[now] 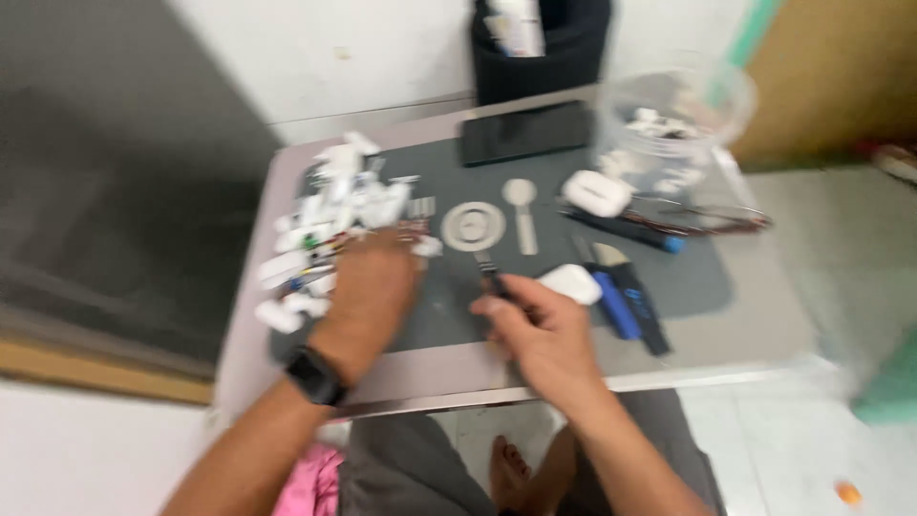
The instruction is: Disassembling earbud charging cases using a utility knife, pliers, and a screwdriver to remove internal components.
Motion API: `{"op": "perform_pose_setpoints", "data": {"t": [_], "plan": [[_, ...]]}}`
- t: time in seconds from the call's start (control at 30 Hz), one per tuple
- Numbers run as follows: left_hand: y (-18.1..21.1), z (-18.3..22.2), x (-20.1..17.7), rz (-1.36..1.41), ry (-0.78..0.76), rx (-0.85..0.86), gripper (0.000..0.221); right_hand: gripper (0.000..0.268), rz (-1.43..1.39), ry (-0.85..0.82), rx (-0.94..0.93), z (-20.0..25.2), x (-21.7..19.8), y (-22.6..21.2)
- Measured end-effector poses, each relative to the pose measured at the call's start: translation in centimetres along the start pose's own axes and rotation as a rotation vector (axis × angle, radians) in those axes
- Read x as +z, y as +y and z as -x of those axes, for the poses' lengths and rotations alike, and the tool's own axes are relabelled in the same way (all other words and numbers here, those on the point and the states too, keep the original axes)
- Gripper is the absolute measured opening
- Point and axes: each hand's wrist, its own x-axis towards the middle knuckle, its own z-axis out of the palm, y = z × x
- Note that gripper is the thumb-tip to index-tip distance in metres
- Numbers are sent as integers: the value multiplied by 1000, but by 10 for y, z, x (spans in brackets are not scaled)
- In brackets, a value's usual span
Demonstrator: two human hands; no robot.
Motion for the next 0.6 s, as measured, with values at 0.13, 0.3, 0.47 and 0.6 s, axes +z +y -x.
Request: {"op": "perform_pose_setpoints", "data": {"t": [0.13,0.3,0.47,0.6], "plan": [[-9,-11,-6,-187,-49,-54,22,26,-15,-45,-8,2,-10,-4],[25,-2,-49,138,68,-60,14,27,88,-121,-46,7,-18,-30],[76,9,-66,592,104,-24,10,31,125,-197,-280,35,-25,-21],[108,-9,-75,772,69,20,15,29,-136,-241,45,95,-33,37]]}}
